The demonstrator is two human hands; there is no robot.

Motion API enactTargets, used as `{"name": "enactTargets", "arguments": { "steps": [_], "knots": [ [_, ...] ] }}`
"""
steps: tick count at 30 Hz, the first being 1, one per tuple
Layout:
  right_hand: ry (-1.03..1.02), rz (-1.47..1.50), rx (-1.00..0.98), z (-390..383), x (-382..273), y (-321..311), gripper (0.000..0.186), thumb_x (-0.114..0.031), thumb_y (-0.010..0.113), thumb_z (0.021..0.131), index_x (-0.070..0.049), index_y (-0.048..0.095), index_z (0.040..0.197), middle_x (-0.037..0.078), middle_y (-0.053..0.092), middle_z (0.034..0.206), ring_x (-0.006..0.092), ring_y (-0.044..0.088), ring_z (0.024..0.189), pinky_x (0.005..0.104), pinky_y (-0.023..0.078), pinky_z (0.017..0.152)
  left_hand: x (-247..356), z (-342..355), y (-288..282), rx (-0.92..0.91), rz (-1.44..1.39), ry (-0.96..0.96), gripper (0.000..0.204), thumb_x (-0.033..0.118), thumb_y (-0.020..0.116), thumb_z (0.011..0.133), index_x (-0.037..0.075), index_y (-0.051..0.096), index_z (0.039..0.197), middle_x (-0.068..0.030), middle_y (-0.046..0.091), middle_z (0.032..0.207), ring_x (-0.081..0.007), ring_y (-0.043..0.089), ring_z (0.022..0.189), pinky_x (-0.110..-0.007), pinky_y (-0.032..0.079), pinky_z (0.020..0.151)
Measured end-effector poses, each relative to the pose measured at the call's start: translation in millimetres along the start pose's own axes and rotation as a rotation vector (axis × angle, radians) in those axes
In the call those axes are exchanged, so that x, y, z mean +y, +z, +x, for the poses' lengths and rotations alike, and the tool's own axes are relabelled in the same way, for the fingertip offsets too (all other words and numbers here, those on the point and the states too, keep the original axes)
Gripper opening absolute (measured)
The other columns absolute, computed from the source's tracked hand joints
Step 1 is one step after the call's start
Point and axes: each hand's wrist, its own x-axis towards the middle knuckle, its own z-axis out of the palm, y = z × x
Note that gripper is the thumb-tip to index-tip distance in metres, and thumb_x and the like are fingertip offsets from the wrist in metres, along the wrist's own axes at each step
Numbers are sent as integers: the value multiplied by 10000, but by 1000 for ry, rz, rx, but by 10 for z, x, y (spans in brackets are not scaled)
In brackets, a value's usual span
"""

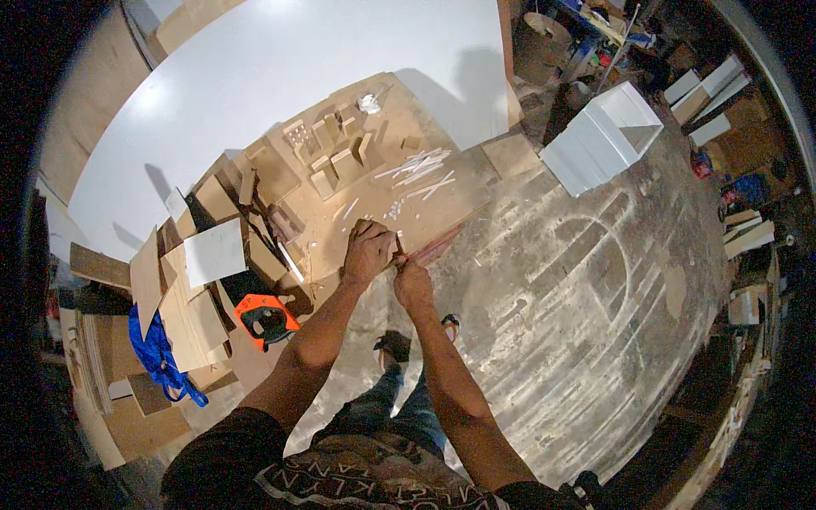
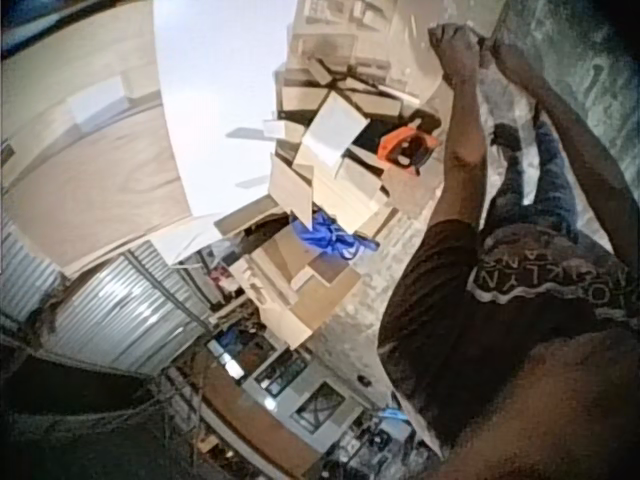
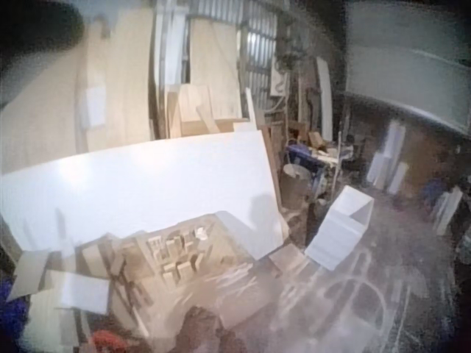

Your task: The person assembles pieces of a wooden architectural model on a workbench, handling small white and brown wooden components and using a cutter to shape them.

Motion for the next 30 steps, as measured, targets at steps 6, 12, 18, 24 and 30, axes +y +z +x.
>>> {"name": "enactTargets", "arguments": {
  "steps": [6,12,18,24,30],
  "knots": [
    [1,-20,25,-9,-27,24,492,-376,387,1087,68,580,1001,363,666,849,551,659,864,608,520,778,-19,11,-24,-37,2,8,102,74,669,836,43,748,892,-76,679,936,-293,603,983,-427,471,936],
    [19,-7,-34,-6,-41,-57,501,-363,369,1088,88,583,1036,374,664,875,557,652,889,605,521,796,36,24,-29,-25,5,18,108,68,665,837,47,745,905,-73,679,926,-285,601,973,-419,467,929],
    [20,-10,-6,1,-55,-7,500,-360,374,1086,92,579,1022,382,660,874,565,648,892,614,523,773,-67,-12,54,-82,42,-8,158,131,680,797,94,764,925,-1,675,970,-255,559,1054,-409,432,979],
    [31,-4,-3,-9,-58,-25,487,-350,386,1084,95,572,1013,398,650,855,578,646,887,623,523,759,-49,-16,43,-106,96,-3,163,131,682,793,104,763,932,5,672,989,-242,560,1068,-404,430,974],
    [138,-9,-109,45,-85,-12,495,-379,363,1078,63,559,1182,381,668,995,540,656,974,602,510,900,41,46,-25,-102,64,-14,135,71,674,816,46,752,923,-66,672,958,-292,576,1011,-420,456,956]
  ]
}}
